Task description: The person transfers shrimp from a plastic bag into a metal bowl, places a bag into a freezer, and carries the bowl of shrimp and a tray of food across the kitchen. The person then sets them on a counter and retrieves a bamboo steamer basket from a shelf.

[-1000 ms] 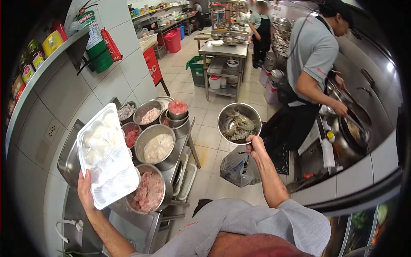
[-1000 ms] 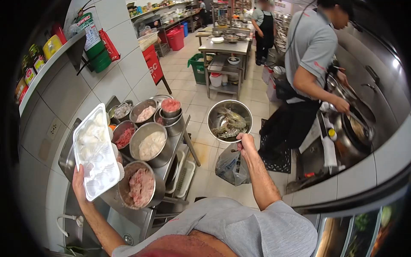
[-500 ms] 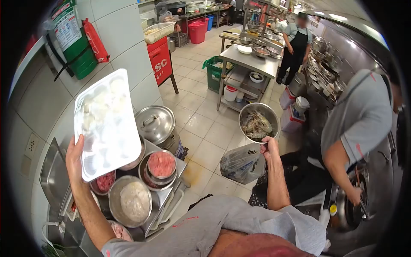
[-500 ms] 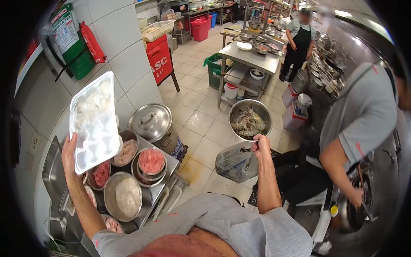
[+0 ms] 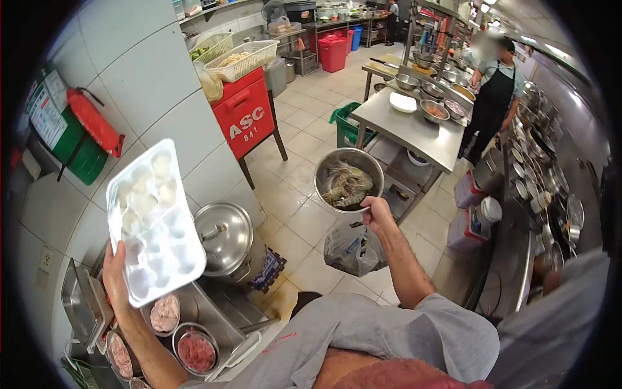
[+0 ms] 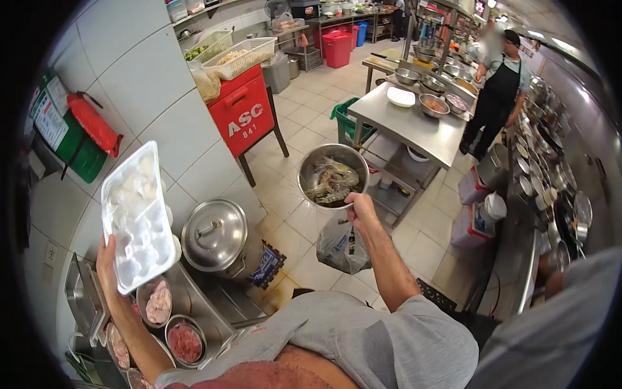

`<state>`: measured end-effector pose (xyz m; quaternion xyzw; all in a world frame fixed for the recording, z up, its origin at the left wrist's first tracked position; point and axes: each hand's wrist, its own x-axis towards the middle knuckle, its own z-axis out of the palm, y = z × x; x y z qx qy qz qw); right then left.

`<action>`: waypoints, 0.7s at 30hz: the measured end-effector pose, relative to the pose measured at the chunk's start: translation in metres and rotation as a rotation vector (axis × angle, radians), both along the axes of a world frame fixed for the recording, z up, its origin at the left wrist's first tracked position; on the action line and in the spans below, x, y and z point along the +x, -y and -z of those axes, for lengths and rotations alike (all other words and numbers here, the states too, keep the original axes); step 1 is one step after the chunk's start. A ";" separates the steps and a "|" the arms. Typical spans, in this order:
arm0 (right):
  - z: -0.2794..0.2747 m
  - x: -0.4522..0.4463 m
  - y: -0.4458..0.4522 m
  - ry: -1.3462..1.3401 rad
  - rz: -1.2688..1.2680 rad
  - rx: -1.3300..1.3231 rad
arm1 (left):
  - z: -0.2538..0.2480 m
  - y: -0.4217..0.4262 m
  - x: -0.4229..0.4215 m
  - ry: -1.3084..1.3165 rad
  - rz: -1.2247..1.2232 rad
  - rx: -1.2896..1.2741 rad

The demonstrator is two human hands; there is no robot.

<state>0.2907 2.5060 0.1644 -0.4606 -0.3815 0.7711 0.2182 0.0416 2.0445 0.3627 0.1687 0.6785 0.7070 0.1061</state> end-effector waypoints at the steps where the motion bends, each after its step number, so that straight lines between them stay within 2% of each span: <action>1: 0.000 -0.014 -0.017 -0.019 -0.032 0.000 | -0.001 -0.017 0.005 0.059 0.005 0.039; 4: 0.009 -0.068 -0.071 -0.035 -0.093 -0.013 | 0.021 -0.054 -0.015 -0.001 -0.011 0.000; 6: 0.012 -0.103 -0.108 -0.048 -0.081 -0.010 | 0.038 -0.084 -0.035 0.005 -0.070 -0.040; 8: 0.012 -0.141 -0.143 -0.029 -0.076 -0.017 | 0.049 -0.123 -0.055 0.034 -0.001 -0.008; 10: 0.022 -0.180 -0.174 -0.073 -0.068 -0.041 | 0.070 -0.156 -0.084 0.060 -0.032 -0.019; 16: 0.022 -0.306 -0.278 -0.083 -0.090 -0.060 | 0.112 -0.304 -0.190 0.263 0.046 0.157; 21: 0.014 -0.397 -0.357 -0.130 -0.066 -0.004 | 0.144 -0.430 -0.270 0.291 0.113 0.156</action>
